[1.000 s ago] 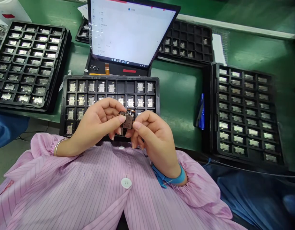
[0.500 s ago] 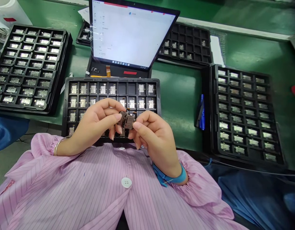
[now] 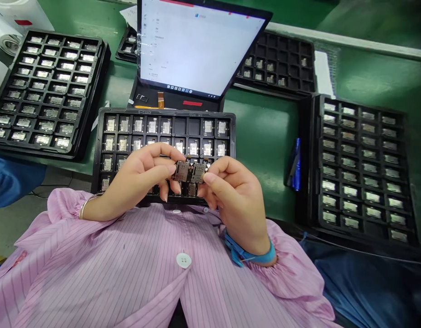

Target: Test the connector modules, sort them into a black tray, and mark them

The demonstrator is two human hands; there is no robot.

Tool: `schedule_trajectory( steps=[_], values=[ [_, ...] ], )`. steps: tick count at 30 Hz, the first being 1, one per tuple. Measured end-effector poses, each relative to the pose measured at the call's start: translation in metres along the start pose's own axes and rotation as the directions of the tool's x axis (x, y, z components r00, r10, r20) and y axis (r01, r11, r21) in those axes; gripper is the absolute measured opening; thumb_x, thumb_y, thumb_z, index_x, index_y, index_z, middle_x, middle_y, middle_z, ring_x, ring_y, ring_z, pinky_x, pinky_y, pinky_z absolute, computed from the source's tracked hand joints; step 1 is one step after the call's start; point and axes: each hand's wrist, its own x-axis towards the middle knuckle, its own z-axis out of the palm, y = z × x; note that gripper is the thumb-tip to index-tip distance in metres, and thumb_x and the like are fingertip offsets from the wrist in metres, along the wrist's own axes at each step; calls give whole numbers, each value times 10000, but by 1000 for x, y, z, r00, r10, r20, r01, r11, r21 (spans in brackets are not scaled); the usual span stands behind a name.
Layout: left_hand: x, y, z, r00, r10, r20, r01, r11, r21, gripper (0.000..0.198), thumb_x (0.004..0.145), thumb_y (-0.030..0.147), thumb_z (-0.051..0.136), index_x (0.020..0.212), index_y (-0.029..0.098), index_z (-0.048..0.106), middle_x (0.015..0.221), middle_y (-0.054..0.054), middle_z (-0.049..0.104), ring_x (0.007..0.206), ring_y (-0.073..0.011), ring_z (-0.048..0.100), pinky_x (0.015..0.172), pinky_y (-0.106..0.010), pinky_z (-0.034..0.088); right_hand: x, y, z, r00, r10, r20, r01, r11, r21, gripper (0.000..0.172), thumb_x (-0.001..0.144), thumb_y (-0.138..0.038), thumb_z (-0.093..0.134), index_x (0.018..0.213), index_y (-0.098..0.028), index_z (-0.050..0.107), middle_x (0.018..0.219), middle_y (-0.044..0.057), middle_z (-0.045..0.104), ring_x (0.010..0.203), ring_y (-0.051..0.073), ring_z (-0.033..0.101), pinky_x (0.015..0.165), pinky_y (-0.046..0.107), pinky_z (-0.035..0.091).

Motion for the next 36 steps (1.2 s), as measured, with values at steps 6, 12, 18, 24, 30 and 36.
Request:
schedule_trajectory(
  steps=[6,12,18,24,30,36],
  values=[
    [0,-2,2,1000,1,2,-1,1000,-4,93,915,231,579,987,172,586,661,16,689,464,-68,567,452,-146,451,2,1,-3,1000,-4,19,4,1000,23,172,854,-225,638,722,-202,529,554,-47,624,366,42,398,375,181,267],
    [-1,-2,5,1000,-1,-18,2,1000,30,90,921,220,575,1001,179,582,669,19,697,458,-60,566,461,-141,451,3,2,-6,999,-6,34,5,999,32,162,851,-219,635,727,-201,533,531,-59,603,367,41,396,381,179,269],
    [0,2,11,999,-5,-49,9,997,74,82,916,196,572,994,172,577,658,26,685,458,-50,560,474,-135,464,4,-1,-7,999,-4,36,3,1000,18,162,851,-227,626,726,-203,525,520,-62,586,377,45,395,388,183,280],
    [-1,3,18,997,8,-73,2,991,136,78,882,168,595,959,157,592,673,17,663,513,-71,613,455,-141,480,1,-4,-11,999,-27,33,29,998,-61,172,845,-247,630,715,-209,524,531,-52,594,385,56,398,383,195,277],
    [-5,32,4,974,54,-221,29,935,354,104,845,195,642,947,180,627,715,10,663,553,-103,643,445,-178,474,24,-31,-43,990,-137,-38,110,909,-402,171,832,-234,635,684,-213,553,556,-18,606,414,79,409,423,239,306],
    [79,38,-21,941,170,-292,88,711,698,92,737,113,676,819,151,657,688,-20,655,606,-123,610,552,-247,455,103,-22,-47,995,-89,55,102,694,-713,158,764,-201,609,619,-196,548,508,-9,594,493,125,502,533,278,366]
  ],
)
